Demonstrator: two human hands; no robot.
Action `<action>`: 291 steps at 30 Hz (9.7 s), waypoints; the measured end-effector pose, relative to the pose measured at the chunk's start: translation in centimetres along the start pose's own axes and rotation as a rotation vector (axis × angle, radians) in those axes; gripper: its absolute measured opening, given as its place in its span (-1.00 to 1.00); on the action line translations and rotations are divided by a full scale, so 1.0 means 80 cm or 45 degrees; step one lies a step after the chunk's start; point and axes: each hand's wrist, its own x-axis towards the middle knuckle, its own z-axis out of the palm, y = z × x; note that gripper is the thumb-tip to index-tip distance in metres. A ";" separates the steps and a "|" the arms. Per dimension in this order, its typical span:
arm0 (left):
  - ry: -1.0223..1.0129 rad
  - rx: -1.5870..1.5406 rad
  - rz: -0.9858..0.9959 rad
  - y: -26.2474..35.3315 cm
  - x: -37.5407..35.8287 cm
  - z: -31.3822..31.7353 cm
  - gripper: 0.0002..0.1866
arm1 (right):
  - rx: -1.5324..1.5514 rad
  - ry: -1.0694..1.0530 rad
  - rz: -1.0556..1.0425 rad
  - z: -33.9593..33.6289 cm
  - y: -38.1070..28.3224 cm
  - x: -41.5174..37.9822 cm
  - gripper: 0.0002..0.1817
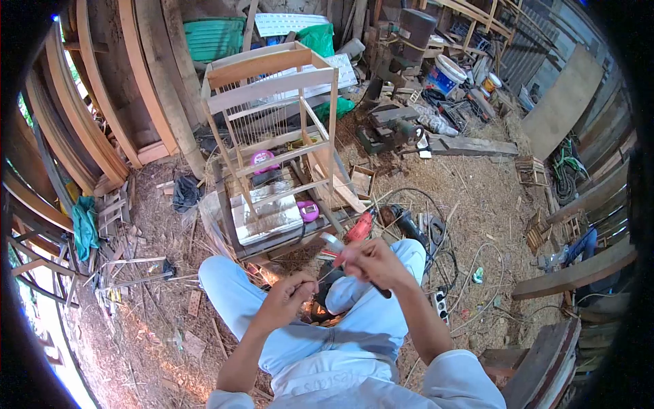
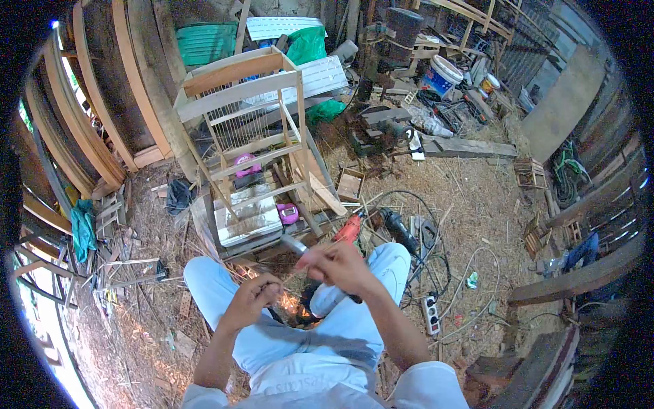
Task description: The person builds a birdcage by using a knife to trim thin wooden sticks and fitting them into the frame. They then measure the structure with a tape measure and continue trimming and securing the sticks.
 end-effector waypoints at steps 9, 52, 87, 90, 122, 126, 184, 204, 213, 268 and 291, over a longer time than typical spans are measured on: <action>0.100 0.630 0.316 0.013 -0.010 0.009 -0.88 | -0.080 0.112 0.067 -0.026 -0.016 -0.012 -0.74; 0.138 0.333 0.078 -0.003 -0.054 -0.057 -0.86 | 0.073 0.955 -0.205 -0.119 -0.004 -0.011 -0.74; 0.606 1.046 0.923 0.217 0.051 -0.130 -0.84 | -0.973 0.268 -0.465 -0.002 -0.042 0.032 -0.87; 0.856 0.970 1.074 0.246 0.101 -0.150 -0.74 | -0.720 0.383 -0.461 -0.015 -0.036 0.038 -0.85; 0.551 -0.415 0.921 0.058 0.084 -0.107 -0.34 | -0.256 0.625 -0.725 0.019 -0.118 0.039 -0.85; 0.685 -0.512 0.864 0.015 0.071 -0.078 -0.41 | -0.476 0.637 -0.699 0.021 -0.101 0.071 -0.82; 0.949 -0.336 0.687 -0.003 0.049 -0.058 -0.49 | -0.704 0.831 -0.421 0.062 -0.020 0.041 -0.85; 0.968 -0.371 0.698 0.007 0.051 -0.054 -0.50 | -1.033 0.609 -0.617 0.048 0.024 0.058 -0.85; 1.021 -0.326 0.642 0.003 0.049 -0.062 -0.50 | -0.920 0.612 -0.425 0.046 -0.011 0.064 -0.83; 1.001 -0.354 0.656 0.007 0.049 -0.059 -0.47 | -1.098 0.348 -0.587 0.018 -0.003 0.092 -0.84; 1.045 -0.355 0.657 0.013 0.049 -0.060 -0.50 | -1.093 0.266 -0.454 0.018 -0.012 0.096 -0.84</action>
